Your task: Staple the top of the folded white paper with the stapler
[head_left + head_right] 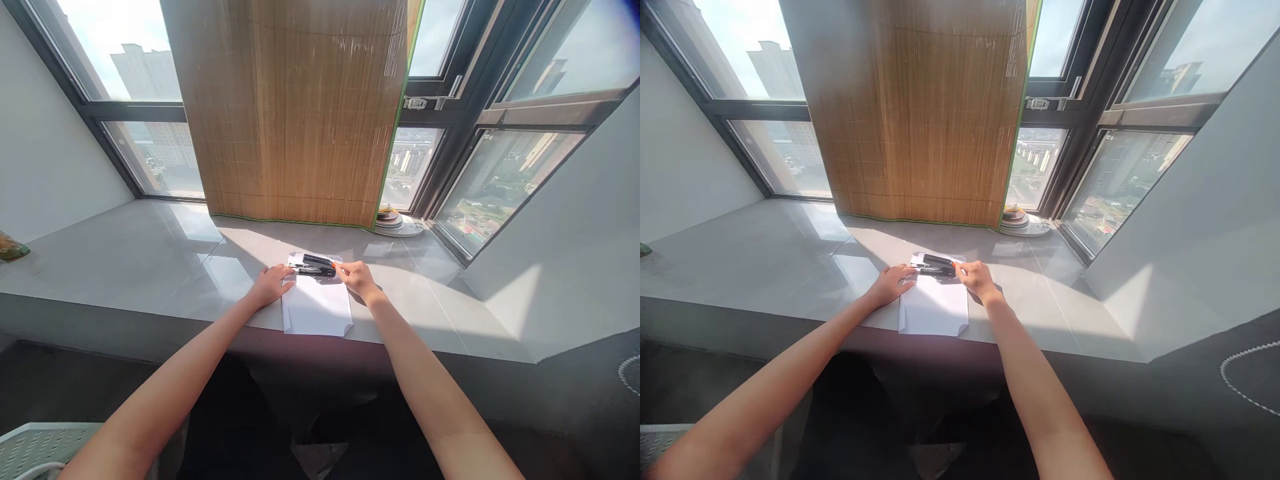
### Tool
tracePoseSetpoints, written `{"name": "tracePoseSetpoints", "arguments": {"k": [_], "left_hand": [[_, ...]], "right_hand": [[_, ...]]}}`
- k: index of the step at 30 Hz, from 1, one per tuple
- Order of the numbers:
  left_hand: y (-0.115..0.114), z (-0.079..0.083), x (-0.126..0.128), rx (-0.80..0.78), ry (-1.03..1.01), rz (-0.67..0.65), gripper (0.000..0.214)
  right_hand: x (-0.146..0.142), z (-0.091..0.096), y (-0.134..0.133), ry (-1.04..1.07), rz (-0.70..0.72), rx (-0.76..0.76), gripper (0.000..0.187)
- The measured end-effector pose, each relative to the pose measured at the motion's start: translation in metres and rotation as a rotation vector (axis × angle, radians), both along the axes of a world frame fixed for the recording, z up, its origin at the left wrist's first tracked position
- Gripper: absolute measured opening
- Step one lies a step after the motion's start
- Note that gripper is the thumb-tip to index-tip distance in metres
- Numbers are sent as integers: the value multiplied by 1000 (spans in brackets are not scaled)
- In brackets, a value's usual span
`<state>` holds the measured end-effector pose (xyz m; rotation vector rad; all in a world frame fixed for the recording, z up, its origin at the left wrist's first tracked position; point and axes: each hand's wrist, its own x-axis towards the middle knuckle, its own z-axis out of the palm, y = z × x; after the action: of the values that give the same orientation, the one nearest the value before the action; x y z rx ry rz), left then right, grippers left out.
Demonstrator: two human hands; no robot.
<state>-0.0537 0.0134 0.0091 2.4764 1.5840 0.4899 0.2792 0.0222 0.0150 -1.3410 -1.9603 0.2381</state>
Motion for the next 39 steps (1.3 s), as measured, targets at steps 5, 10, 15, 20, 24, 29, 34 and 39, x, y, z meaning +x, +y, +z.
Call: {"name": "tracePoseSetpoints", "arguments": {"k": [5,10,15,20,24,29,34,39], "left_hand": [[2,-3,-1,24,-36,6,42],[1,-5,-2,39,-80,-2,39],[3,-7,-3,47,-111,1,39],[4,-10,-3,59,-118,2,38],[4,-12,-2,74,-107,-6,37],[1,-8,-2,67,-126,-36,33],[-5,3,0,115,-297,-29,25],[-4,17,23,-40,-990,183,16]], "right_hand": [[0,-3,-1,-42,-35,-5,61],[-1,-2,1,93,-67,-22,55],[-15,0,9,271,7,62,46],[-32,0,18,235,134,-51,53],[-37,1,16,290,233,-149,34],[-34,10,1,492,71,-90,28],[-29,17,-6,550,-61,11,36],[-29,13,-4,394,-13,136,25]]}}
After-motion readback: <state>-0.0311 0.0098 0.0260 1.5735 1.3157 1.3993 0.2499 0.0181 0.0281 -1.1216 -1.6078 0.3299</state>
